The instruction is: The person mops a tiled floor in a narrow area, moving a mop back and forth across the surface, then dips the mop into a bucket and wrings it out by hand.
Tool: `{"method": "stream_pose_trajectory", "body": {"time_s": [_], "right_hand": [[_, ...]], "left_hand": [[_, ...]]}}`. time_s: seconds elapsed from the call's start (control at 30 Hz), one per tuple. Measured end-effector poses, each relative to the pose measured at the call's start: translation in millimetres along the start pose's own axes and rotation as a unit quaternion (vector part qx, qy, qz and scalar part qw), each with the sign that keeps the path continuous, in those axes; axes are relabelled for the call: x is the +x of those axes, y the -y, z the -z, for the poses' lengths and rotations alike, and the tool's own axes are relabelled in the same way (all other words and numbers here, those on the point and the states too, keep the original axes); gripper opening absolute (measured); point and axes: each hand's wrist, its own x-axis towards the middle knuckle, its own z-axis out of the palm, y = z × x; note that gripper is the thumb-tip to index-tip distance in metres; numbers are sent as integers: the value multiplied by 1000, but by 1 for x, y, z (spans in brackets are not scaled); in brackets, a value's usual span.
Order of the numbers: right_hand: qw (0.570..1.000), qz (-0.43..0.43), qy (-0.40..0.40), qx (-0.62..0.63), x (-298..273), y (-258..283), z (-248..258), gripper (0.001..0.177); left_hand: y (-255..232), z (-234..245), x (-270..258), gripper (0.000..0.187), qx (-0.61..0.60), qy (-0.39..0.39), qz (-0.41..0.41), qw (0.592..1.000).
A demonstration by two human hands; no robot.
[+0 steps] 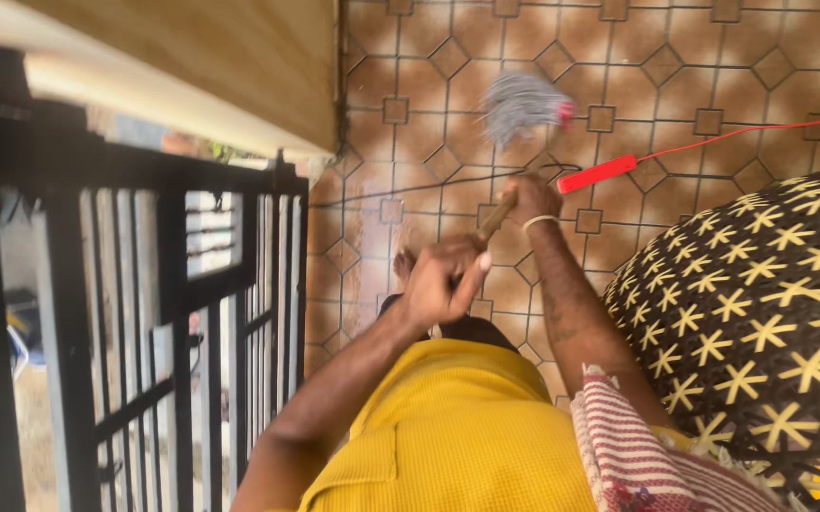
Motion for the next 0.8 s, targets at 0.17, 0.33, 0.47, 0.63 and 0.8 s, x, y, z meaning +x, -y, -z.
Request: {"method": "stream_pose_trajectory", "body": {"time_s": [0.17, 0.33, 0.47, 0.63, 0.8], "right_hand": [[999, 43, 6, -5, -12, 35, -36, 31], [967, 158, -38, 195, -54, 156, -63, 16], [947, 212, -35, 237, -82, 257, -91, 15], [924, 207, 219, 236, -109, 325, -100, 30], [924, 332, 115, 151, -133, 261, -63, 21]], "left_hand": [[-30, 37, -31, 37, -50, -38, 50, 997], [-98, 86, -72, 31, 133, -58, 43, 989], [-132, 113, -108, 21, 187, -70, 29, 979], [-128, 121, -132, 35, 303, -35, 130, 943], [-149, 115, -154, 34, 218, -20, -39, 975]]}}
